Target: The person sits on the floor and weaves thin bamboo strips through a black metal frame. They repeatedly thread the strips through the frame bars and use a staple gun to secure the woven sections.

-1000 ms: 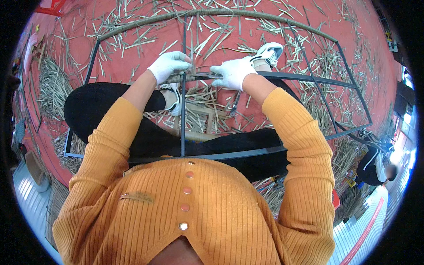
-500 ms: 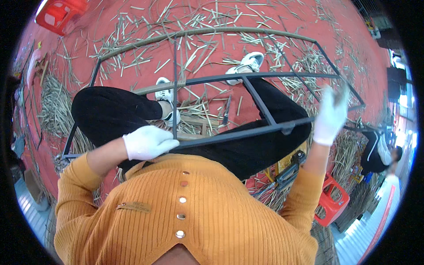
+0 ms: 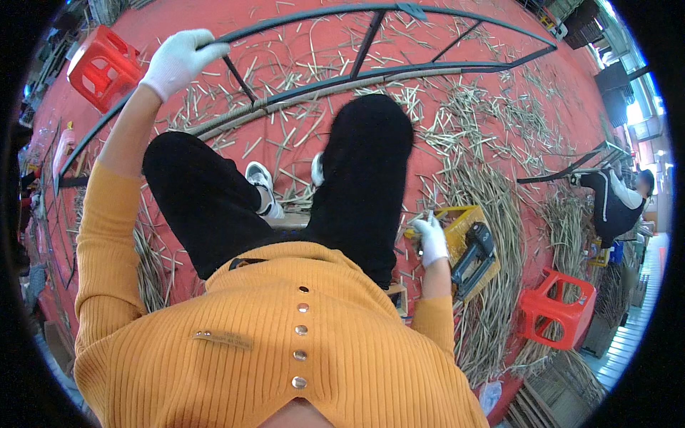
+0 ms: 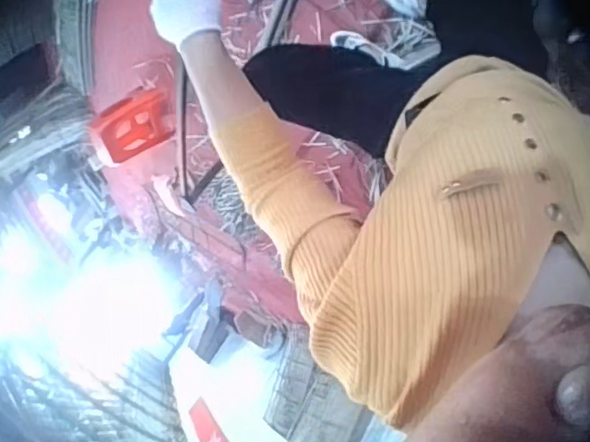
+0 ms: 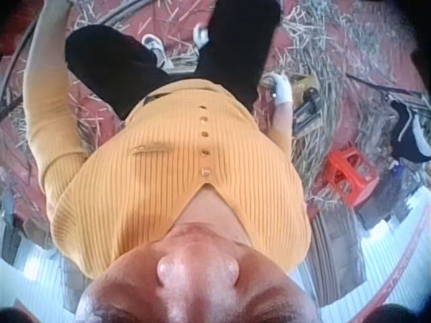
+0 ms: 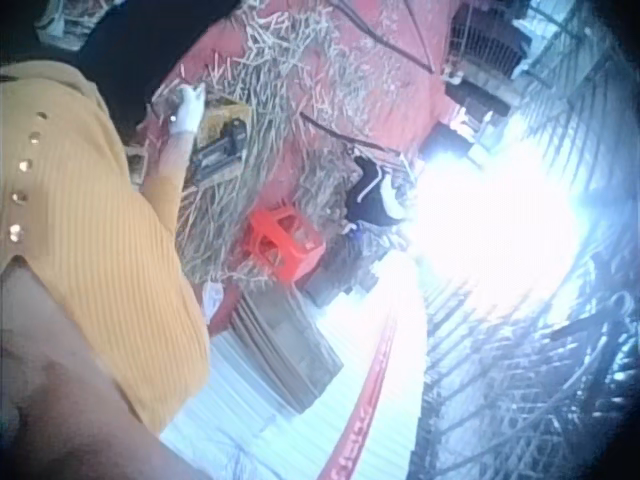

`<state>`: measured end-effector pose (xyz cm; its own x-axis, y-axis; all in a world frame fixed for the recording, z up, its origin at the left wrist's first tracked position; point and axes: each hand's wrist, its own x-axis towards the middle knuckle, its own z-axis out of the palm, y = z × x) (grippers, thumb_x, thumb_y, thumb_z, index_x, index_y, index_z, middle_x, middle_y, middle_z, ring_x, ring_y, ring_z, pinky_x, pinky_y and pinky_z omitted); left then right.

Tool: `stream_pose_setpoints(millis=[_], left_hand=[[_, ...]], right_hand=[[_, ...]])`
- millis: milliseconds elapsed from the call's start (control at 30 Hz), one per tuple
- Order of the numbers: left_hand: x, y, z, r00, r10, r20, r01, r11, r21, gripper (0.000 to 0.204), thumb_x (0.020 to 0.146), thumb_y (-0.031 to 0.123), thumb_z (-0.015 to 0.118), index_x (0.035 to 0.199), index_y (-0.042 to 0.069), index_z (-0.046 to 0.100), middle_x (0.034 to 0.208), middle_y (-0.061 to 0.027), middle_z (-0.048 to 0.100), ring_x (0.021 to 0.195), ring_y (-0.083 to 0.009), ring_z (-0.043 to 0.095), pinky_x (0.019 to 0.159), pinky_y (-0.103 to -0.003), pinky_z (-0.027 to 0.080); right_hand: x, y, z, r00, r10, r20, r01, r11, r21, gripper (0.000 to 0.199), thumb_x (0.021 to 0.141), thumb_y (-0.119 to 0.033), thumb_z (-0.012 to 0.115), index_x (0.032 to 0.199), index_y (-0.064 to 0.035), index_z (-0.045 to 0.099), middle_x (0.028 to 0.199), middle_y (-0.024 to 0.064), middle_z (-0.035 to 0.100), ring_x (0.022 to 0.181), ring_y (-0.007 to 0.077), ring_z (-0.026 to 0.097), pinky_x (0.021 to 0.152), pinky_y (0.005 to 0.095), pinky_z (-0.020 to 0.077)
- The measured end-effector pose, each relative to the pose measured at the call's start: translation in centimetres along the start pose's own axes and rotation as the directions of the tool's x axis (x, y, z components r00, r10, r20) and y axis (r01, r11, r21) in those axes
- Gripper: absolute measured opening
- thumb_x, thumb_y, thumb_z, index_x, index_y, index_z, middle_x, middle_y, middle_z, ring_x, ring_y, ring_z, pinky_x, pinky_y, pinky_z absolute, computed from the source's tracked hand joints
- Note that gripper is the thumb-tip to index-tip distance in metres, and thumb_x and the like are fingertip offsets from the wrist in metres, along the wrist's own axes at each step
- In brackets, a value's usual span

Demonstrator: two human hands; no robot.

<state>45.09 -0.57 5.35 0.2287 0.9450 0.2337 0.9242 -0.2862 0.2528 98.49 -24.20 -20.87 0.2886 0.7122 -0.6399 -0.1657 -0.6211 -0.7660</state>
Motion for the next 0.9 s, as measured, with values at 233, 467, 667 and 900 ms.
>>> stream_pose_setpoints(millis=[233, 467, 667, 900], left_hand=[[4.5, -2.8, 2.2, 0.913, 0.089, -0.398, 0.049, 0.945, 0.322, 0.041, 0.091, 0.056, 0.064, 0.095, 0.016, 0.072, 0.081, -0.0065, 0.071, 0.079, -0.0314, 0.070, 0.066, -0.047, 0.052], [5.0, -4.0, 3.1, 0.824, 0.284, -0.490, -0.057, 0.902, 0.427, 0.037, 0.088, 0.048, 0.070, 0.106, 0.016, 0.070, 0.089, -0.0006, 0.069, 0.082, -0.0237, 0.068, 0.071, -0.039, 0.051], [5.1, -1.0, 1.9, 0.694, 0.241, -0.679, -0.025, 0.950, 0.311, 0.033, 0.084, 0.034, 0.077, 0.109, 0.013, 0.072, 0.097, -0.0056, 0.070, 0.096, -0.0267, 0.065, 0.085, -0.041, 0.049], [-3.9, 18.0, 4.8, 0.880, 0.252, -0.402, -0.471, 0.562, -0.680, 0.045, 0.072, 0.008, 0.085, 0.114, 0.007, 0.069, 0.102, -0.0104, 0.065, 0.106, -0.0296, 0.063, 0.092, -0.037, 0.050]], right_hand=[[9.8, 11.8, 4.4, 0.954, 0.298, -0.018, -0.282, 0.881, -0.381, 0.058, 0.085, -0.037, 0.072, 0.125, 0.0024, 0.058, 0.098, 0.0145, 0.066, 0.087, 0.0252, 0.067, 0.076, 0.0385, 0.0536], [8.9, -6.3, 14.2, 0.781, -0.623, -0.023, 0.548, 0.704, -0.451, 0.060, 0.095, -0.031, 0.066, 0.140, 0.0049, 0.052, 0.140, 0.0264, 0.057, 0.132, 0.0390, 0.054, 0.113, 0.0433, 0.0409], [5.5, -36.9, 28.3, -0.438, -0.879, 0.188, 0.626, -0.448, -0.638, 0.039, 0.092, -0.032, 0.070, 0.123, -0.0086, 0.069, 0.123, 0.0113, 0.067, 0.119, 0.0328, 0.059, 0.102, 0.0436, 0.0423], [6.4, -44.3, 37.4, 0.246, -0.844, 0.476, 0.389, -0.364, -0.846, 0.059, 0.106, -0.054, 0.030, 0.109, -0.0192, 0.077, 0.106, 0.0101, 0.075, 0.105, 0.0296, 0.069, 0.092, 0.0479, 0.0492]])
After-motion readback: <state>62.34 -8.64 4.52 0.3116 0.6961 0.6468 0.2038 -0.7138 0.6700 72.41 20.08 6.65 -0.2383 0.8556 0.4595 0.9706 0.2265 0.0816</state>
